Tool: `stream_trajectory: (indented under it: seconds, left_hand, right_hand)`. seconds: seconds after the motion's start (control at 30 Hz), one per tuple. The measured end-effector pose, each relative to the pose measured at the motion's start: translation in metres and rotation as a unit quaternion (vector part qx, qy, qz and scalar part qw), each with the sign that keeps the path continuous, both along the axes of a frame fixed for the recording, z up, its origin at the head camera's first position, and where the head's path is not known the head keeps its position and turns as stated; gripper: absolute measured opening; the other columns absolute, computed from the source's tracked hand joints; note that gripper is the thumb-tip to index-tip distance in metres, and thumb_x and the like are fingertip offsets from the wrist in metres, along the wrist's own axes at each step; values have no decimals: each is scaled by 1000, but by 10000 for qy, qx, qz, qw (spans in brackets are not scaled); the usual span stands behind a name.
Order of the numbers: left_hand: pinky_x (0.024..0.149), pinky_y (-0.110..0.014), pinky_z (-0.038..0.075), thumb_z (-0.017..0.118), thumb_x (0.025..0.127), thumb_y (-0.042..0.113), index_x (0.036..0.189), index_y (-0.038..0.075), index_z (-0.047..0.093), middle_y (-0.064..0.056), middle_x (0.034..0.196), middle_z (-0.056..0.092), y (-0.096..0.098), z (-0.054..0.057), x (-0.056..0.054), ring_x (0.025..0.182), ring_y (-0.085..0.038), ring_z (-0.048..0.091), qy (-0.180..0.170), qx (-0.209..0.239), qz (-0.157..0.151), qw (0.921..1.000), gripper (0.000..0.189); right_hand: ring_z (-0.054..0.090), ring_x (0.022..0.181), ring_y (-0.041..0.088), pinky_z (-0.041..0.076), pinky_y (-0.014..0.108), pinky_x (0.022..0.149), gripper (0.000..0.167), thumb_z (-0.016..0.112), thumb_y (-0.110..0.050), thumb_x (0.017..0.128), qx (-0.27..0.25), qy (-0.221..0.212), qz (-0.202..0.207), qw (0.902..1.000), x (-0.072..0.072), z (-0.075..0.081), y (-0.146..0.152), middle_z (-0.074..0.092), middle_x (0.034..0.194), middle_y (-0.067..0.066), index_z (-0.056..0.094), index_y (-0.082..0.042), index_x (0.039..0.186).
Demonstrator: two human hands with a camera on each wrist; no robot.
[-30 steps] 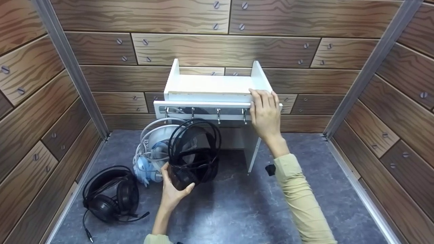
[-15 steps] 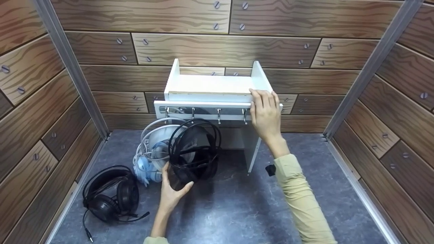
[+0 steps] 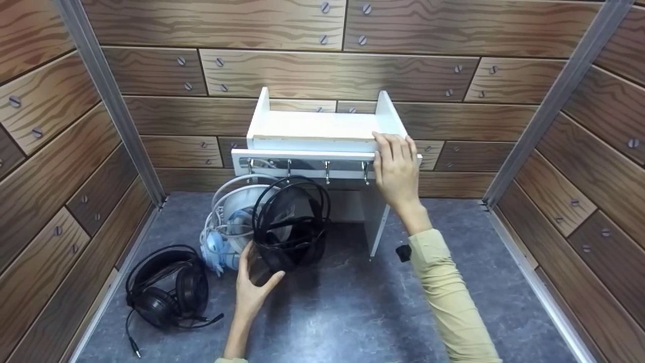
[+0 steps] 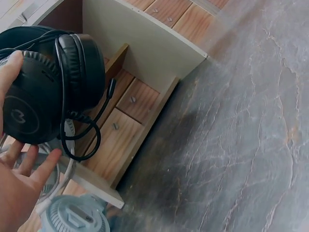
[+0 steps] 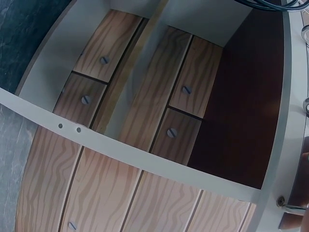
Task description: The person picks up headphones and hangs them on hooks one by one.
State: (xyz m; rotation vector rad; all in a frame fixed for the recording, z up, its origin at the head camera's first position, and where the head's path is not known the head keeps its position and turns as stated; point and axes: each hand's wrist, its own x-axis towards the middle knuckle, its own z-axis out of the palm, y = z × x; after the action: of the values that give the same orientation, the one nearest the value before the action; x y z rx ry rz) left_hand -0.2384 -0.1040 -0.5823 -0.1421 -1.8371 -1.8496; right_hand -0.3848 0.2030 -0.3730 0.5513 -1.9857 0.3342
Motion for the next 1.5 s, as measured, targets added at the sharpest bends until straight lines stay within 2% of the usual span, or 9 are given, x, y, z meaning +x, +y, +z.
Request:
stream_trajectory:
  seconds: [0.23,0.4,0.63,0.8,1.03,1.17,1.3,1.4,1.5]
  left_hand:
    - [92,-24,54,63,97,-1,142,-2,51,-22,137,58,-11,-2,5,122,-13,58,271,511,118,9983,46]
    - [79,-27,59,55,102,-2,119,-12,62,-30,112,66,-18,-3,9,101,-15,68,535,505,275,9969,21]
    - [67,-25,59,52,104,0,105,-10,67,-24,88,71,-32,-5,18,77,-18,72,298,365,394,9981,18]
    - [64,-24,58,51,104,-1,100,-11,67,-20,81,71,-47,-3,26,70,-16,71,395,283,564,9972,20]
    - [64,-21,57,50,103,-5,102,-12,68,-23,84,71,-83,4,35,70,-6,70,144,-115,1330,9909,19]
    - [68,-13,54,56,100,-5,107,-10,68,-18,89,73,-108,7,38,76,1,67,-124,-516,2024,9779,15]
    - [82,-11,46,64,98,3,117,-3,68,-16,105,73,-136,10,42,95,-8,63,-577,-971,2848,9519,20]
    - [108,-35,37,64,97,11,130,0,61,-25,127,63,-157,8,46,121,-34,53,-1229,-1329,3235,9288,35]
    - [117,-54,20,65,93,16,140,-2,51,-33,141,49,-177,0,51,134,-50,36,-1812,-1574,3440,9078,52]
  right_hand:
    - [52,123,33,25,49,119,38,46,-17,104,-9,4,14,10000,0,-1,0,59,124,14,57,-8,139]
    - [52,123,33,26,50,118,38,46,-18,104,-37,22,19,10000,0,-1,0,59,124,14,57,-8,139]
    - [52,123,33,24,48,120,39,46,-19,104,-39,4,58,10000,-1,-1,-2,59,124,14,57,-9,140]
    - [52,122,33,24,49,120,39,46,-19,104,-23,16,65,10000,0,-1,-1,59,124,15,57,-9,140]
    - [51,123,33,24,48,120,39,45,-18,104,-24,-27,47,10000,0,-1,1,59,125,14,56,-9,140]
    - [51,123,32,24,49,119,39,45,-19,104,18,-63,-5,10000,1,-1,2,59,125,13,56,-9,140]
    - [51,124,32,24,48,120,39,45,-19,104,44,-89,-15,9999,1,-1,2,59,125,13,56,-9,140]
    - [51,124,32,24,48,120,39,45,-19,104,25,-79,6,10000,0,-1,1,59,125,13,56,-9,140]
    - [51,124,32,25,49,120,39,45,-18,103,1,-49,16,10000,0,-1,1,59,125,13,56,-9,140]
